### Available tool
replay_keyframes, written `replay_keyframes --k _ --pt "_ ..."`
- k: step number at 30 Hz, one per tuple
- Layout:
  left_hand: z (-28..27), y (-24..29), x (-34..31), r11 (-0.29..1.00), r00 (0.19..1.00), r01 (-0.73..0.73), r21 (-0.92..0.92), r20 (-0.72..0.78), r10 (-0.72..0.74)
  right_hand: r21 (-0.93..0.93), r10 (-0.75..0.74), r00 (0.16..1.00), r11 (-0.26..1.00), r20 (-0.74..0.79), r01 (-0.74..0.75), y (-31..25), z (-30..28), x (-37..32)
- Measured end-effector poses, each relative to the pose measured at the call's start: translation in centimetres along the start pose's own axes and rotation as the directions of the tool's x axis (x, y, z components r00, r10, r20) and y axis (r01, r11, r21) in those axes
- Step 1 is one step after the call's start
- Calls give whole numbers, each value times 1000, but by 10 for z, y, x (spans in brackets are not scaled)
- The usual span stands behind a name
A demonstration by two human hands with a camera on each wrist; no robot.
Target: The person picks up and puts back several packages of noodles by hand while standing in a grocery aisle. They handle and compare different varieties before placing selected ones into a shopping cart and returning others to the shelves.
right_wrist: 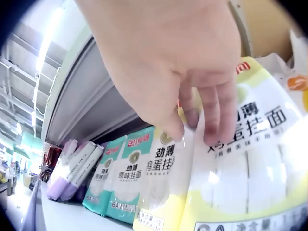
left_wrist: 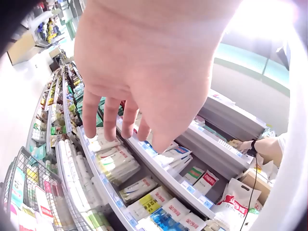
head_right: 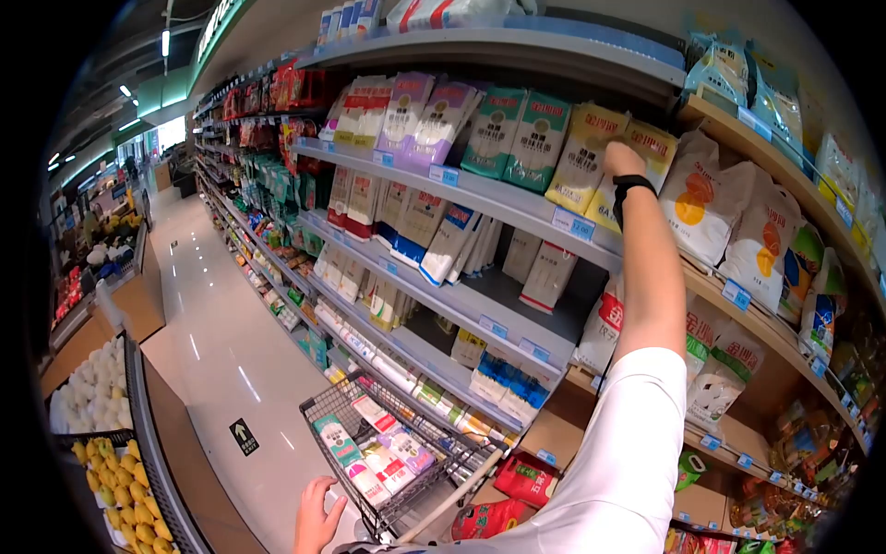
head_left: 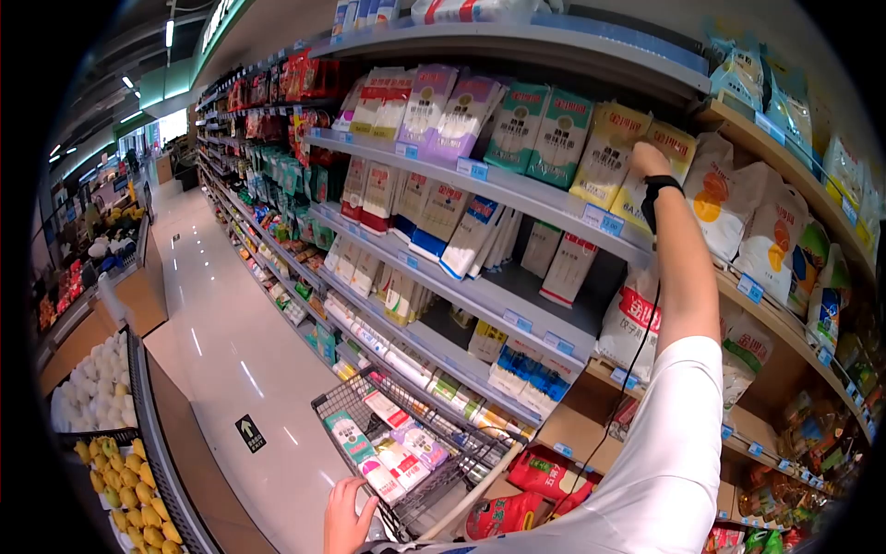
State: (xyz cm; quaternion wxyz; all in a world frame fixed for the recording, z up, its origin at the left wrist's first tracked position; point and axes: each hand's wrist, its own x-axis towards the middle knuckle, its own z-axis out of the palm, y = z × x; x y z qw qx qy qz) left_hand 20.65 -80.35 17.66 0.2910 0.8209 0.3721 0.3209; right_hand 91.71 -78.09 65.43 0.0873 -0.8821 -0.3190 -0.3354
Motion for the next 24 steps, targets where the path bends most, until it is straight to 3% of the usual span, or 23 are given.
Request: replay_keyframes --k 3,5,7,8,10,11,12,14,15,17,20,21,23,24 --pt "0 -1 7 999 997 -41 35 59 39 44 -90 996 995 29 89 -19 -40 -56" --pt "3 -7 9 997 988 -67 47 139 60 89 -370 891 910 -264 405 -3 -13 -65" --pt "7 -13 10 995 971 -67 74 233 49 482 -315 888 753 -334 448 -47 -38 -152" --pt "9 -17 10 993 954 -74 88 295 45 580 -304 858 639 -414 506 -67 -38 -200" --pt "20 -38 0 984 916 -105 143 400 39 725 -286 838 421 -464 545 -92 -16 -300" --pt "14 -28 0 981 854 -17 193 512 -86 778 -283 842 329 -459 535 -99 4 -350" --pt "19 -41 -8 973 812 2 230 568 -136 741 -366 815 357 -448 568 -106 28 -398" --pt "26 -48 -18 943 730 49 328 633 -258 781 -524 800 353 -292 516 -131 77 -488" --pt "27 -53 -21 932 694 58 357 657 -294 871 -518 855 406 -31 278 -143 104 -536" --pt "31 -57 -26 927 678 55 370 668 -307 874 -563 786 483 257 60 -153 164 -620" --pt "36 -63 -27 927 657 40 374 689 -306 886 -599 688 441 409 -142 -172 213 -711" --pt "37 -64 -25 925 641 35 378 702 -311 854 -572 648 444 504 -272 -184 214 -725" --pt "40 -69 -21 926 631 24 376 713 -306 793 -464 643 378 609 -478 -201 244 -767" --pt "41 -72 -19 930 633 5 368 719 -288 787 -460 639 375 616 -489 -209 254 -786"
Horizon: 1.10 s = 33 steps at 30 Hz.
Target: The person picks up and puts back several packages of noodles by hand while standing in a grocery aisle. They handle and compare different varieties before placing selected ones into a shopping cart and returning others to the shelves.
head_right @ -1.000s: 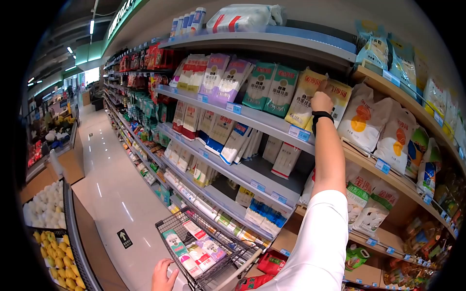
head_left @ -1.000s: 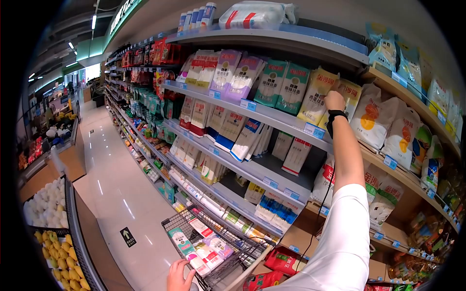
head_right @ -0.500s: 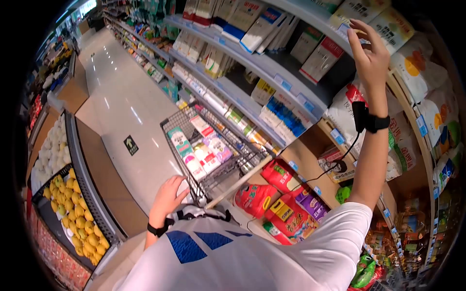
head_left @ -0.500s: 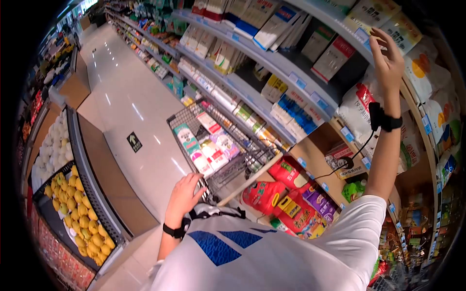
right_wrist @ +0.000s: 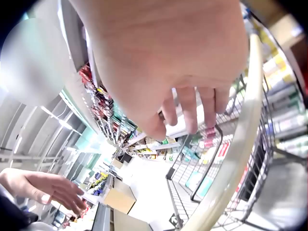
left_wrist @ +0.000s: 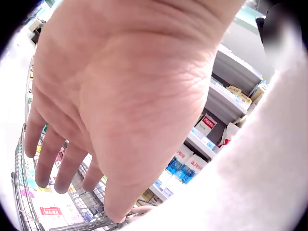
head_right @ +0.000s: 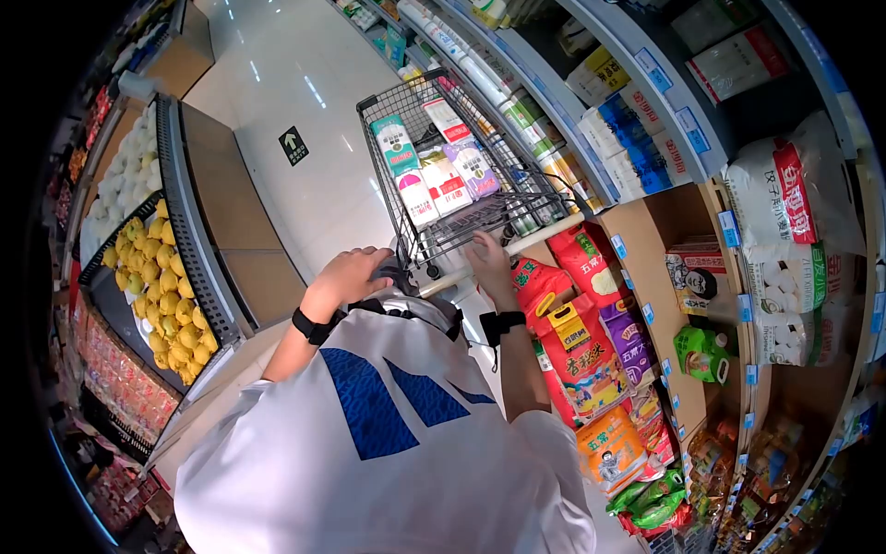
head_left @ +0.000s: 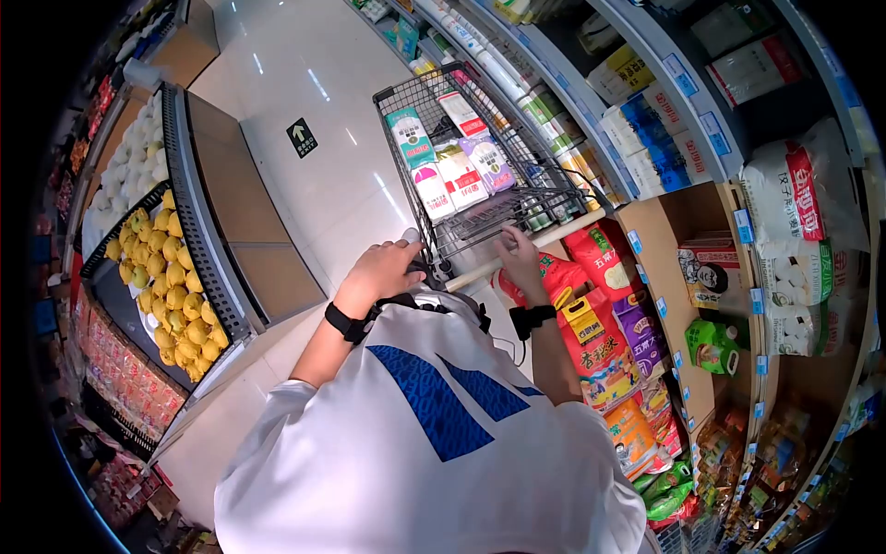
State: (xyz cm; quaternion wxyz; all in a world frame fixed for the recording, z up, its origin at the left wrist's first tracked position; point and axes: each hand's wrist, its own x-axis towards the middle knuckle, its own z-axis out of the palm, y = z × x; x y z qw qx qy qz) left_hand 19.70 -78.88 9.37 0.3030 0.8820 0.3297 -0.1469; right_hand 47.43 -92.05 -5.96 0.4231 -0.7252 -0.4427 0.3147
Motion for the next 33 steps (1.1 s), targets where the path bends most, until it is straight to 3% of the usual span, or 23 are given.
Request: replay_keyframes --k 2,3,6,9,11,13,15,17,19,21,22,25,27,31,33 --pt "-2 -4 8 1000 999 -6 2 31 6 189 179 979 969 -93 -159 17 27 2" --pt "-3 -7 13 1000 998 -14 -4 55 14 194 184 978 967 -95 -163 17 35 2" --pt "-10 -16 29 1000 994 -19 -3 103 19 -285 -23 909 953 -415 -106 13 63 3" --pt "-20 -29 52 1000 982 -11 -22 187 15 -390 -29 840 894 -542 -221 11 80 12" --pt "-13 -55 78 990 972 -111 -91 200 128 -424 -14 838 867 -546 -262 6 82 13" --pt "-8 -83 109 989 965 -108 -96 229 128 -528 -26 875 806 -483 -267 6 82 13" --pt "-8 -108 143 986 935 -159 -43 313 164 -528 61 863 769 -501 -360 10 84 12" --pt "6 -148 198 976 916 -210 -66 335 220 -501 55 855 790 -515 -352 4 83 12" --pt "14 -175 262 947 836 -297 -119 447 318 -522 59 838 758 -542 -391 5 85 13" --pt "24 -200 331 941 858 -338 27 420 296 -559 9 837 740 -547 -374 -2 84 16" --pt "29 -208 369 915 836 -376 148 480 266 -581 9 835 713 -551 -392 -8 83 19" --pt "59 -248 476 798 813 -457 392 548 197 -575 144 830 657 -539 -488 -1 84 12" --pt "75 -269 530 766 806 -442 467 582 109 -555 144 801 650 -581 -520 3 89 8" --pt "130 -332 596 760 895 -384 525 413 167 -550 219 785 605 -580 -576 -8 88 11" --pt "140 -351 609 754 888 -385 533 437 145 -541 260 771 584 -582 -605 -6 88 8"
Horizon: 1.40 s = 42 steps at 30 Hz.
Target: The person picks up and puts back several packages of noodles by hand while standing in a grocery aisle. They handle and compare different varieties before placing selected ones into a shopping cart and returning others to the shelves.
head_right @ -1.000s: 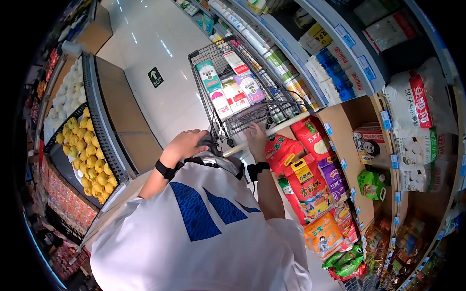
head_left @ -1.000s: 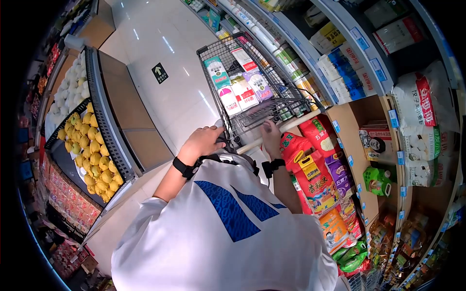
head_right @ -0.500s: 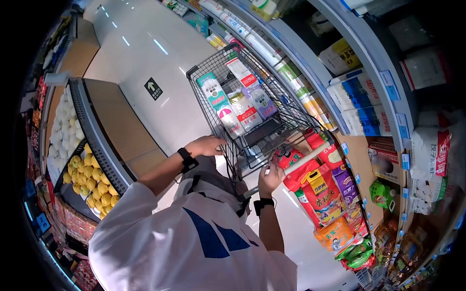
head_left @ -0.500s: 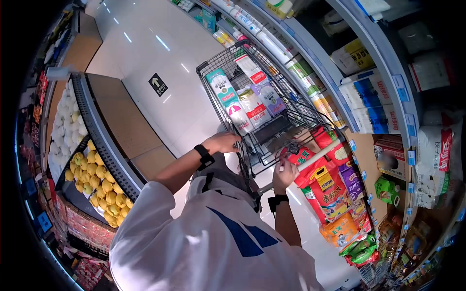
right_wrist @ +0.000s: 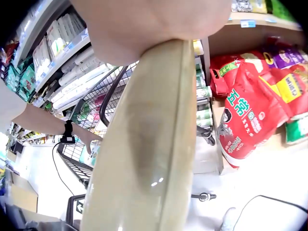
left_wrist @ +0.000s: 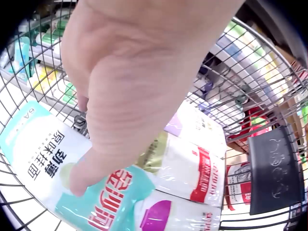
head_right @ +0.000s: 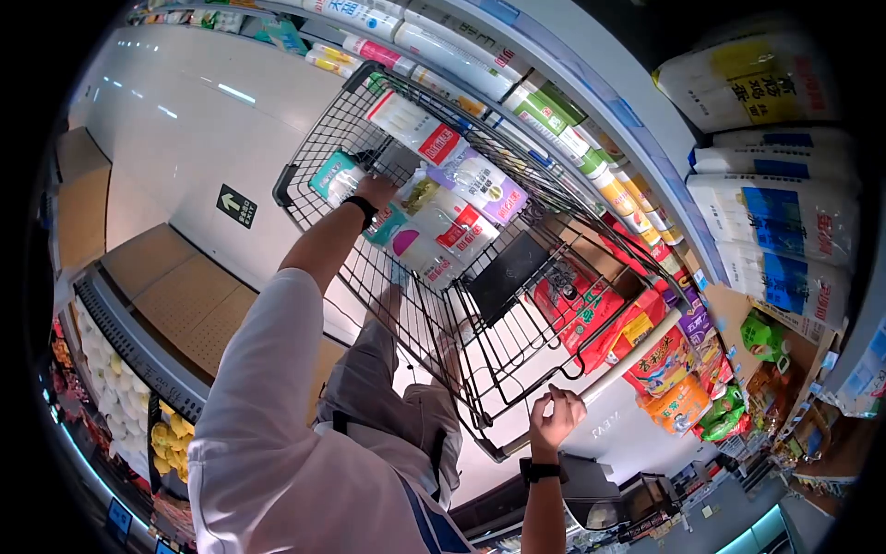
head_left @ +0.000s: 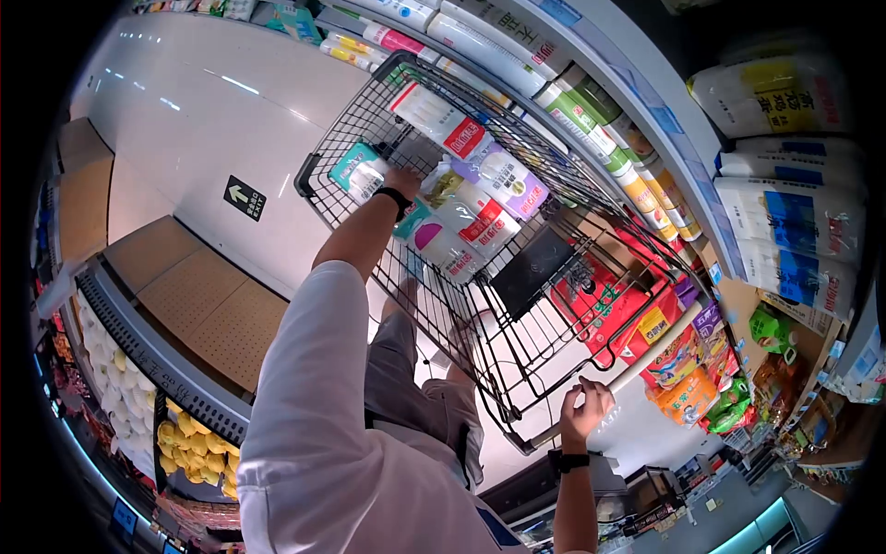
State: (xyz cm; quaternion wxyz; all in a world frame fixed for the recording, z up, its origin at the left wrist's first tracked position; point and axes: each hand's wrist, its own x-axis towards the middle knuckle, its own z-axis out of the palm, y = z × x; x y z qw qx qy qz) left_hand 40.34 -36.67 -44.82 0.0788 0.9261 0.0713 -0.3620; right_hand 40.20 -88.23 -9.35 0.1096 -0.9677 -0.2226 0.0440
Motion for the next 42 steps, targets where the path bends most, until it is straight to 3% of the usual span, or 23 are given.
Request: replay_keyframes --k 4,7,10,14,16,20,23,24,25,28,32,34,36,38,39,40,41,42 --pt "27 -19 10 991 998 -40 125 46 34 -72 27 999 997 35 -25 6 -1 -2" --pt "28 -17 16 992 996 -53 115 72 45 -112 59 996 992 60 -52 3 -5 -3" --pt "34 -15 14 995 988 -74 70 143 64 -133 -8 998 991 65 17 9 -5 -5" --pt "26 -18 0 953 973 -230 198 65 222 -130 55 992 991 116 -40 7 -11 -2" --pt "-8 -17 -21 961 944 -270 51 210 254 -98 58 996 994 73 -51 12 -7 -6" --pt "-13 -8 -49 941 931 -335 51 170 322 -32 10 1000 999 8 -10 15 -9 -5" --pt "-21 -16 -85 874 874 -485 -24 -42 484 49 32 999 998 -39 -31 18 -7 -10" --pt "-29 -13 -104 874 873 -486 -10 -38 486 58 55 998 997 -27 -53 17 -9 -10" --pt "-44 -8 -123 859 852 -509 -52 -173 494 63 50 998 997 -32 -48 16 -11 -11" --pt "-99 11 -178 814 751 -564 -138 -495 436 96 37 992 995 -121 -25 10 -9 -9" --pt "-148 51 -268 730 761 -552 -403 -601 245 108 -2 983 994 -185 23 8 -11 -10" --pt "-192 82 -343 563 825 -517 -645 -551 126 77 -18 985 997 -170 31 10 -15 -13" --pt "-209 102 -405 505 699 -647 -571 -708 95 62 -138 990 989 39 136 9 -30 -12" --pt "-217 118 -465 495 578 -726 -478 -813 63 50 -88 990 995 110 83 4 -21 -20" --pt "-222 125 -496 477 568 -736 -480 -821 51 149 -23 994 989 104 7 -12 -22 -30" --pt "-225 130 -526 457 567 -743 -489 -823 41 185 -57 998 981 22 52 -53 -52 -40" --pt "-227 142 -550 379 586 -743 -552 -810 -29 79 -155 984 984 -91 163 -82 -73 -49" --pt "-230 155 -572 288 613 -737 -611 -784 -95 160 -205 975 963 -87 217 -122 -108 -63"
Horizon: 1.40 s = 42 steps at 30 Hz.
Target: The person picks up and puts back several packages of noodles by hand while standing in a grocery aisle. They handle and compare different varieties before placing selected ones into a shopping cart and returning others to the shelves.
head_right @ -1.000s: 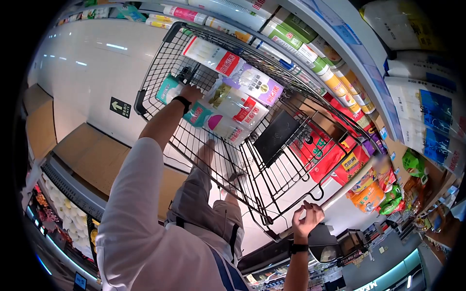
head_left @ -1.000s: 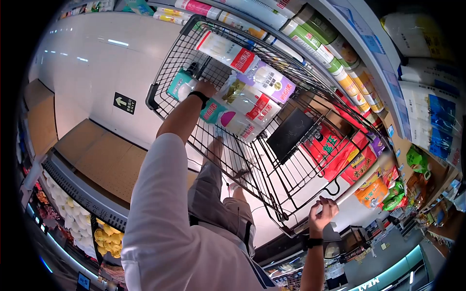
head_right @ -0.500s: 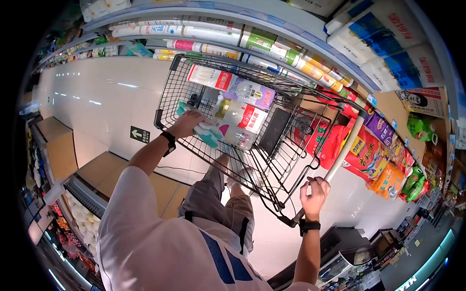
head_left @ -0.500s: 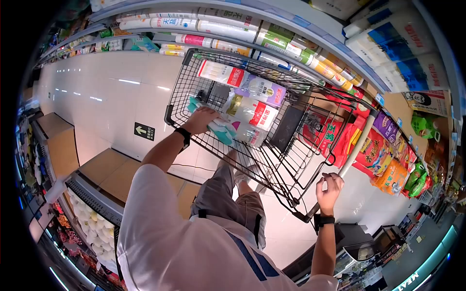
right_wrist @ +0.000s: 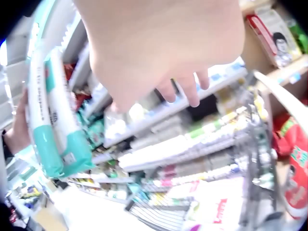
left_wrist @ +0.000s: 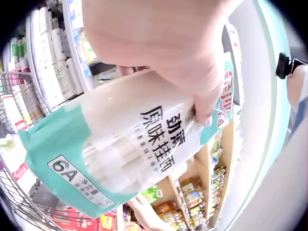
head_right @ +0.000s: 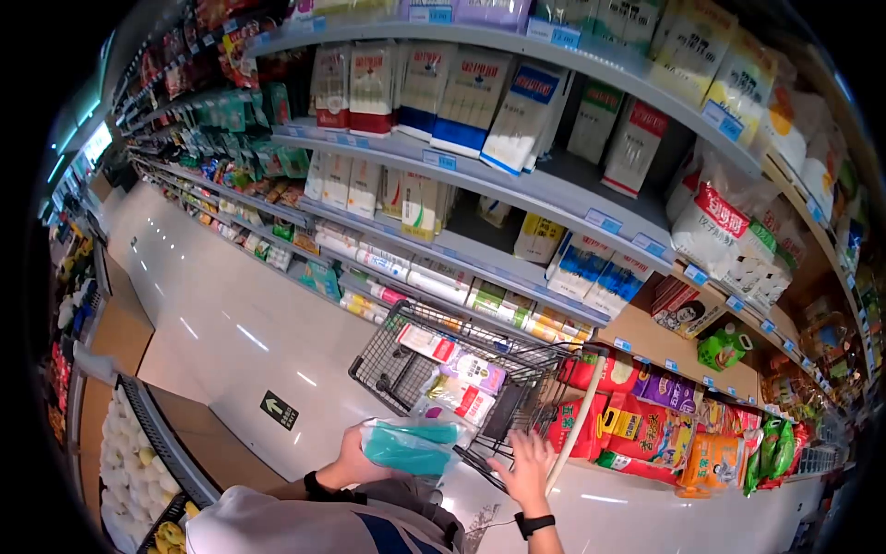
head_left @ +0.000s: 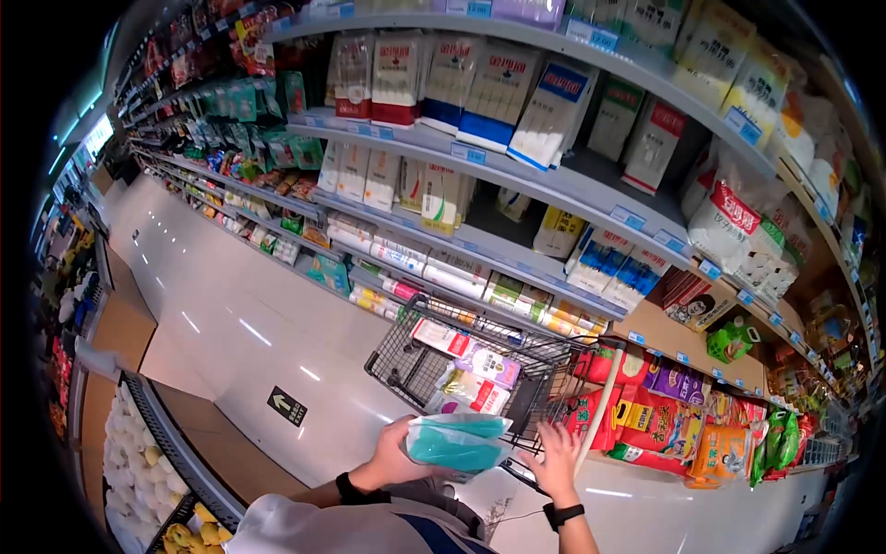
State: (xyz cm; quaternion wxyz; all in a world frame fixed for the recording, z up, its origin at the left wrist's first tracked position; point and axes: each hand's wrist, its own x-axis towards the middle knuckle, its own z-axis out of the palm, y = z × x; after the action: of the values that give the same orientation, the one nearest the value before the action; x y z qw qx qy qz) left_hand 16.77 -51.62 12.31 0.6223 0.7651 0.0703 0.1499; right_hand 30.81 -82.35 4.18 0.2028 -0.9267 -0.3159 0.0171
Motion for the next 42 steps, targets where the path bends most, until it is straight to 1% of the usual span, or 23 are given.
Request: replay_keyframes --k 1,2,3,4,6,8,10,12,13,15,16,17,18,20,21,23,25,28,32,34,37,40,42 --pt "-2 23 -11 999 999 -39 -18 -6 38 278 -74 997 958 0 71 -29 -9 -11" --pt "3 33 -23 999 999 -51 -13 -7 51 758 -119 992 651 41 47 -53 -3 -23" --pt "9 40 -35 983 999 13 -183 -31 -19 936 -88 985 335 146 -109 -75 9 -46" --pt "13 44 -45 935 995 72 -348 -40 -92 985 -120 989 161 84 -65 -97 24 -61" --pt "19 55 -63 943 996 78 -323 -11 -86 984 83 991 134 108 -118 -167 -6 -73" --pt "27 72 -78 897 958 220 -384 -87 -273 991 94 990 64 108 -114 -179 -15 -74" --pt "29 67 -91 906 964 192 -376 -98 -246 996 121 989 9 84 -86 -192 -23 -79" --pt "25 60 -101 890 980 94 -445 -116 -162 988 103 987 -107 121 -110 -201 -34 -90" --pt "18 69 -108 915 991 70 -396 -80 -111 989 112 987 -104 112 -101 -202 -35 -93" --pt "10 56 -117 919 997 68 -388 -18 -81 946 93 978 -287 185 -151 -202 -33 -100" --pt "9 51 -124 925 998 70 -374 36 -61 930 105 974 -333 202 -157 -206 -37 -101" --pt "7 49 -129 851 981 193 -488 105 -162 914 98 974 -373 206 -156 -209 -40 -99" --pt "4 46 -133 848 978 208 -488 110 -177 897 91 973 -414 210 -155 -211 -45 -94" --pt "-4 40 -130 777 951 307 -549 203 -232 954 113 981 -274 161 -125 -221 -67 -82" --pt "-3 55 -124 729 942 336 -597 188 -279 969 119 984 -224 136 -107 -227 -75 -76" --pt "-1 54 -107 575 943 310 -757 169 -286 992 108 988 -76 109 -101 -231 -84 -63" --pt "-3 49 -91 490 950 284 -824 170 -263 995 130 989 61 67 -76 -227 -83 -45" --pt "-13 50 -65 488 956 267 -831 166 -242 980 92 982 -121 167 -155 -216 -72 -21" --pt "-37 31 -28 435 948 294 -851 201 -248 983 187 969 -110 164 -145 -218 -53 11" --pt "-53 23 -6 466 939 334 -820 249 -236 982 186 969 -120 164 -143 -217 -44 31" --pt "-71 15 24 458 943 321 -829 237 -232 958 210 957 -245 202 -149 -217 -36 62" --pt "-92 6 59 441 948 305 -844 224 -226 970 285 945 -221 160 -98 -218 -25 87" --pt "-111 5 79 443 943 320 -837 239 -229 962 338 927 -264 165 -75 -215 -24 98"
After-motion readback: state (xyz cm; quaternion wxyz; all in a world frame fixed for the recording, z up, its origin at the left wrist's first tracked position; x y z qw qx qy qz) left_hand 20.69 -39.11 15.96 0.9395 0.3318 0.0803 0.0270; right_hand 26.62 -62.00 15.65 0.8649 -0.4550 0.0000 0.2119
